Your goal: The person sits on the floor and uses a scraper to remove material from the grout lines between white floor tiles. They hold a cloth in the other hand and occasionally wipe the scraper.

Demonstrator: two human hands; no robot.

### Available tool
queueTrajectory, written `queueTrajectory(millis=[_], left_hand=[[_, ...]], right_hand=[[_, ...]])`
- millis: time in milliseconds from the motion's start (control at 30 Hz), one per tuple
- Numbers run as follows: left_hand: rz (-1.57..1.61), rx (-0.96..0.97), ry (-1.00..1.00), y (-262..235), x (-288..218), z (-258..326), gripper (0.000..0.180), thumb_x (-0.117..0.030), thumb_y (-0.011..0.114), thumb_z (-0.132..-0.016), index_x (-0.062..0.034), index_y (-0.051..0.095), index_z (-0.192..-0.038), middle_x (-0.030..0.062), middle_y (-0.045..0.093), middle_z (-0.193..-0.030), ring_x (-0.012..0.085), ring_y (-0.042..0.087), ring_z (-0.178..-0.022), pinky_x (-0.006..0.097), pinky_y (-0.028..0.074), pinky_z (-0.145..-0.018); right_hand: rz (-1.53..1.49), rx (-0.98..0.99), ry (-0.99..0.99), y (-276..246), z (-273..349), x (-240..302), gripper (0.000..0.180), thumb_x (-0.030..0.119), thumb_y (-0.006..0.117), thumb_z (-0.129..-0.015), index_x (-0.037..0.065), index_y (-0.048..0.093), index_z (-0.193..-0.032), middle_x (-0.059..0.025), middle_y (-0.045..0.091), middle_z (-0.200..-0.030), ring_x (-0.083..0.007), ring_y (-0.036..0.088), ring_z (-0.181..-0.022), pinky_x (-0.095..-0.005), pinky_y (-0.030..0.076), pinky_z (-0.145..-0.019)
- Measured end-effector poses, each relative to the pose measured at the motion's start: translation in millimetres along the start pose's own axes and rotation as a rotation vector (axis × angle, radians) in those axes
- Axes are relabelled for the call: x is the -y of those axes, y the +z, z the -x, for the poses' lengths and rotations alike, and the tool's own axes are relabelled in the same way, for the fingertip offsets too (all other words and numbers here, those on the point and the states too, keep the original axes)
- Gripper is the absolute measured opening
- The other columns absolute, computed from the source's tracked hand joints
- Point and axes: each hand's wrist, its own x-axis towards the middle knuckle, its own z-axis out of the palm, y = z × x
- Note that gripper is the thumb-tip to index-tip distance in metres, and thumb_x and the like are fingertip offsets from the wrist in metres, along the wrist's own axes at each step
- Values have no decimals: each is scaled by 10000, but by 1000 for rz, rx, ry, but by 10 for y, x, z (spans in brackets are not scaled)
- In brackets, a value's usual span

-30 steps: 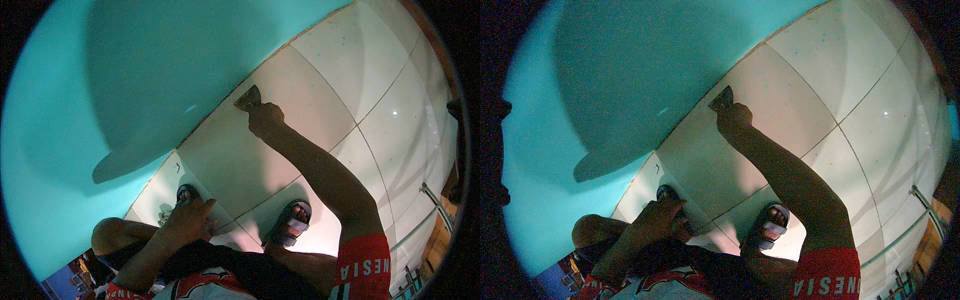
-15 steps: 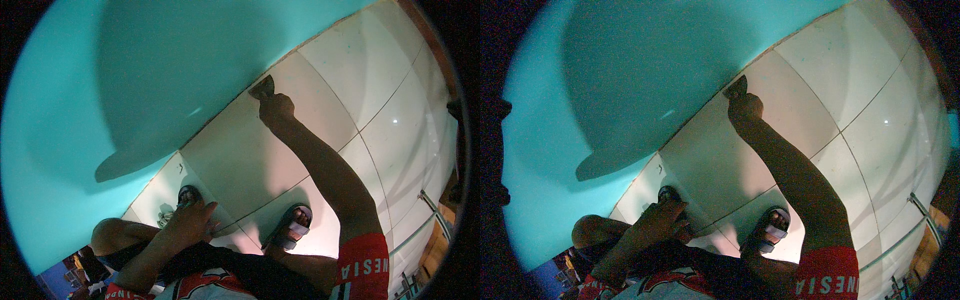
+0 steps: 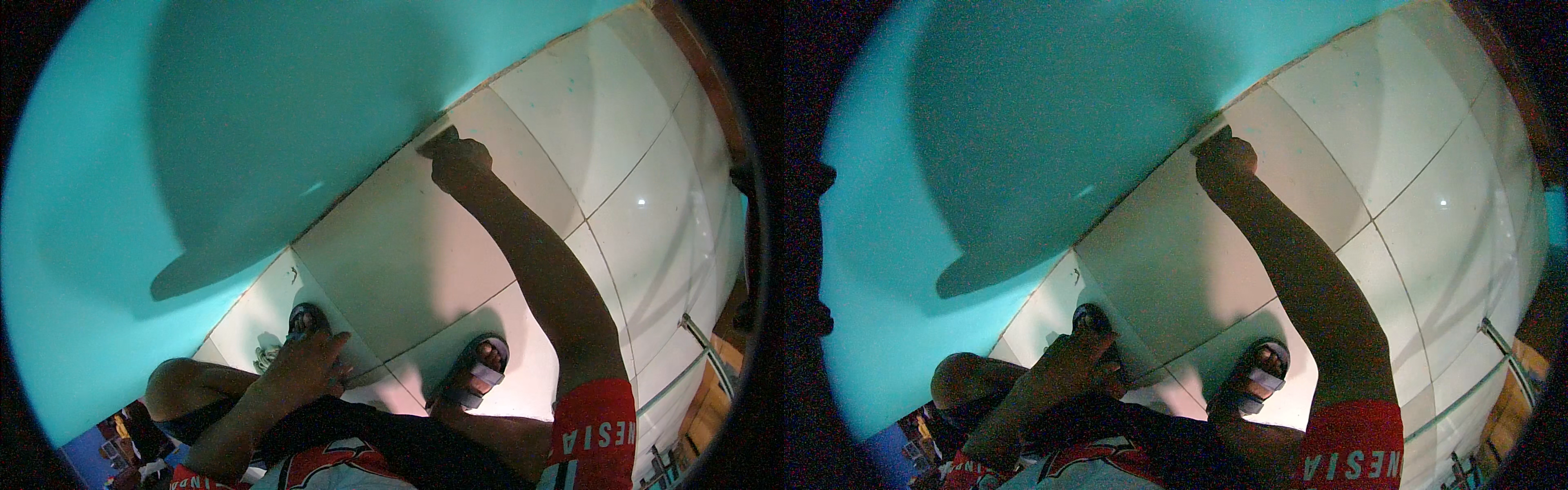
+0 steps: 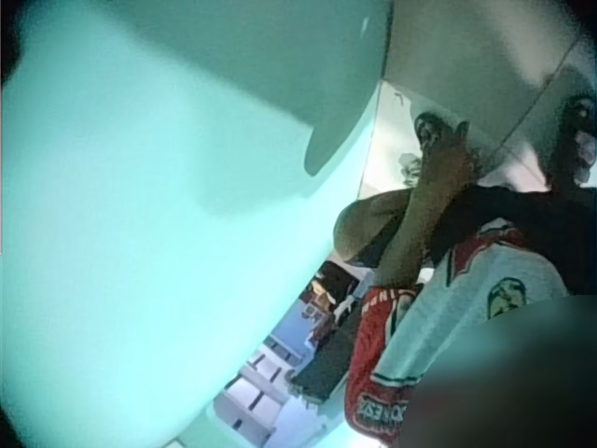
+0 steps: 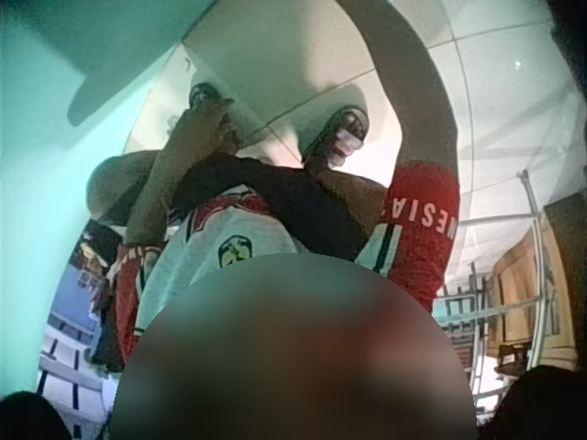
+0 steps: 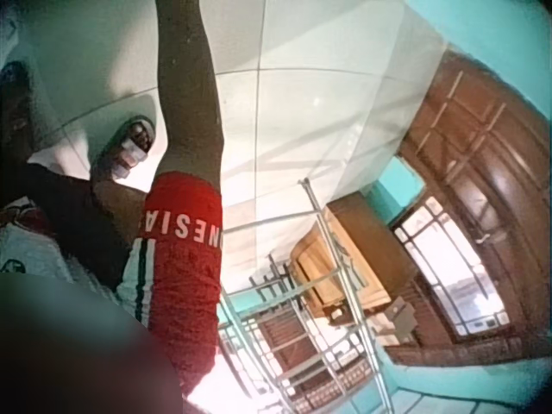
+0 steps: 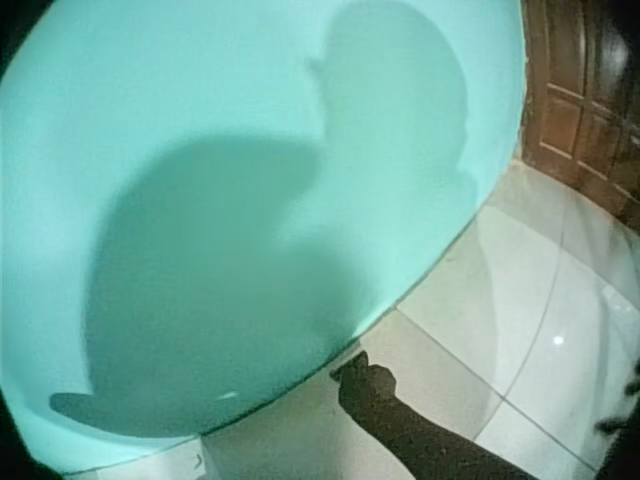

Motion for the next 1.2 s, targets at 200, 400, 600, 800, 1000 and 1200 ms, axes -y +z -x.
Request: queueTrajectory(millis=[200,400,600,800,1000,1200], left_hand=[[19,12,-21,-5,22,-1,615,-360,659,-892,-22,457,-1365,248,580,-1120,402,622,-1033,486,532,-877],[18,6,-1,-11,-8,9,632,-344,690,-868,-17,459,-1357,251,581,-1124,404,621,-1030,494,531,-884],[67,33,-12,-44,-15,-9,676,-335,736,-821,-10,463,-1346,253,589,-1094,413,614,-1036,494,527,-887],[52,32,-20,-16,-24,-37,706,-349,758,-800,-10,464,-1345,251,584,-1113,414,612,-1042,498,523,-892],[30,2,14,42,13,-45,620,-408,647,-880,-36,480,-1347,286,542,-1235,446,607,-1064,524,521,-888],[54,-37,46,45,11,-52,572,-435,577,-932,-51,487,-1346,304,538,-1269,470,617,-1036,536,532,-861]], right_hand=[[-13,130,113,-116,-24,1,271,185,631,-833,134,660,-1097,-111,721,-924,-293,715,-902,-411,581,-725],[19,80,80,-62,1,-67,311,173,618,-830,139,635,-1139,-101,719,-940,-290,714,-911,-402,580,-730],[-19,58,70,-8,6,-83,294,177,594,-842,153,637,-1132,-97,710,-924,-273,709,-904,-398,580,-735],[-106,74,146,-22,7,-41,241,204,613,-851,138,660,-1078,-94,705,-956,-281,704,-915,-400,584,-747],[-141,63,140,-16,9,-22,217,226,621,-862,141,667,-1057,-90,707,-973,-281,703,-928,-392,583,-760],[-20,271,145,-247,71,-40,221,238,619,-866,157,671,-1065,-82,711,-982,-275,706,-939,-379,578,-792]])
